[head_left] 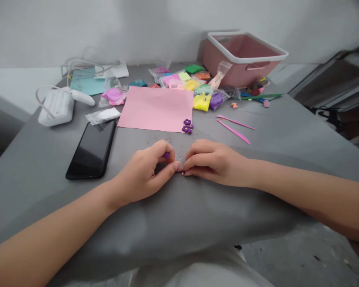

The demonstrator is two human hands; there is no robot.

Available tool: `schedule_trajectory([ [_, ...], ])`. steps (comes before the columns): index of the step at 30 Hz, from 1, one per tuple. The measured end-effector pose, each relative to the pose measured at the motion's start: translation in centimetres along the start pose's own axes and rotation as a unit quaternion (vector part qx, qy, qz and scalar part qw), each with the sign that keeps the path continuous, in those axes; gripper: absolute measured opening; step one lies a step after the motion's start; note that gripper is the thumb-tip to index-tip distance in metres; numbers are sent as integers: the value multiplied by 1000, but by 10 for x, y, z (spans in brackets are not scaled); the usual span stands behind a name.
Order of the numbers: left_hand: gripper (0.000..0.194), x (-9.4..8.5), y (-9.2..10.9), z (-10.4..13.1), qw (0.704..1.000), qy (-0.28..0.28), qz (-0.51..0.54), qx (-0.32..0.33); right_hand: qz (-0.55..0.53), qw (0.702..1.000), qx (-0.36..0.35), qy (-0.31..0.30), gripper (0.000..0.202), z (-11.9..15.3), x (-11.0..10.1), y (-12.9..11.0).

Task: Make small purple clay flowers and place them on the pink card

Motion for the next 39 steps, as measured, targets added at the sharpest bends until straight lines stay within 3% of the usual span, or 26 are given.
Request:
schedule_trajectory([
  [15,10,-1,0,1,1000,3,-10,-6,-42,999,24,-22,12,-1,-4,1],
  [28,11,-1,-1,2,1000,-14,5,-19,-9,994,-77,-76,21,2,-14,-3],
  [36,12,-2,0,2,999,-14,24,-27,8,993,-88,-75,21,0,-12,-6],
  [39,11,-2,1,1,998,-16,52,-20,10,997,-68,-39,20,0,-15,-5],
])
Point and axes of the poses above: each hand's wrist, its own z-axis away from the middle knuckle, its own x-axis out of the palm, y = z × x, the point moved 5 cm from there along -z, towards the middle knuckle, and after that the axes turned 8 degrees about -x, right-handed, at the moved point
